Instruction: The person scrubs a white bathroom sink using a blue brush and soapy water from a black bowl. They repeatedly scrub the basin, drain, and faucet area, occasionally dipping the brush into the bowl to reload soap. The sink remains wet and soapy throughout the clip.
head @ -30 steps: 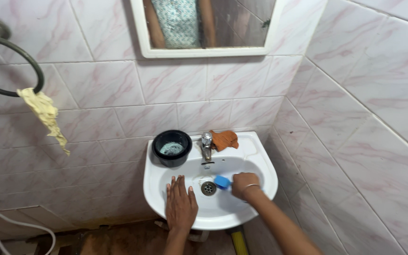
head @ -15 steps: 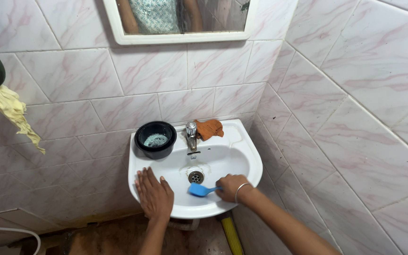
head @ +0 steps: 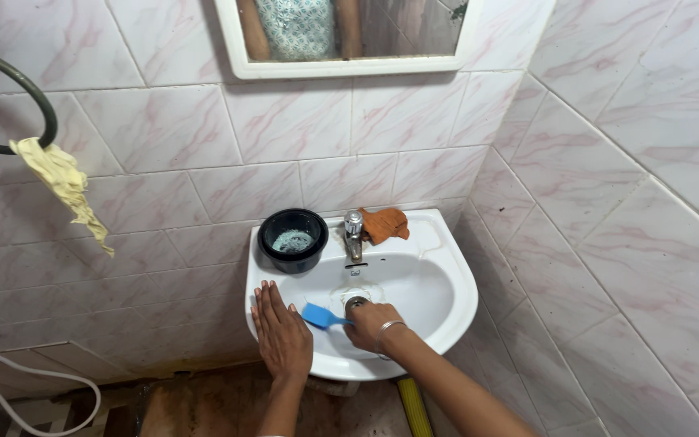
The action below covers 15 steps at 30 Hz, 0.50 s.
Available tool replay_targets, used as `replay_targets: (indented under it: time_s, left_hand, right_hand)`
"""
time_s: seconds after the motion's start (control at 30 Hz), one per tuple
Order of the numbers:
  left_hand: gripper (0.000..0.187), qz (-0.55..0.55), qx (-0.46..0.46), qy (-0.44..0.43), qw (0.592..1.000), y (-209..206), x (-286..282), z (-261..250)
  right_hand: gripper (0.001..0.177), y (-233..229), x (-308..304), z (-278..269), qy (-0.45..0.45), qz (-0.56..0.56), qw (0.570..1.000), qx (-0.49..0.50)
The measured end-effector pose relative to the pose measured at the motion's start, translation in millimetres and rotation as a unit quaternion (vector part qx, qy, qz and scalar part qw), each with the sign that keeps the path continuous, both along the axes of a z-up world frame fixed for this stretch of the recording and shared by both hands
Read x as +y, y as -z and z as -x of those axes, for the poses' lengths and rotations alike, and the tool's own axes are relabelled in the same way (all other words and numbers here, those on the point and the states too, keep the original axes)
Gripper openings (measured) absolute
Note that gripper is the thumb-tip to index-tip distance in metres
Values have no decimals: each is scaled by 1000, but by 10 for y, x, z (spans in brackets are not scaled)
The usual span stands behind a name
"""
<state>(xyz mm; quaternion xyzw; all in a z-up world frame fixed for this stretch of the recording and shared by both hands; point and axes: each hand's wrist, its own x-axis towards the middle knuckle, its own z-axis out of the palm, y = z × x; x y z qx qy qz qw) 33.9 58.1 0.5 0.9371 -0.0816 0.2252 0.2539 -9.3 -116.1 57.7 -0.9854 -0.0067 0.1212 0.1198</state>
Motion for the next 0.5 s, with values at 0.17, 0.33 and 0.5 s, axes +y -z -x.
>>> replay_targets:
  time_s: [0.17,0.33,0.5]
  left_hand:
    - [60,18,10,-13,1000,-16,4,-2]
    - [59,14,14,-20,1000,11,-12,-8]
    - [59,24,18,-18,999,16,2,-4]
  right_hand:
    - [28,-188,-284,367,-15,-11,998,55]
    - [29,-148,-86,223,-17,-9,998,64]
    - [28,-113,153,13,-11,-29,999,-20]
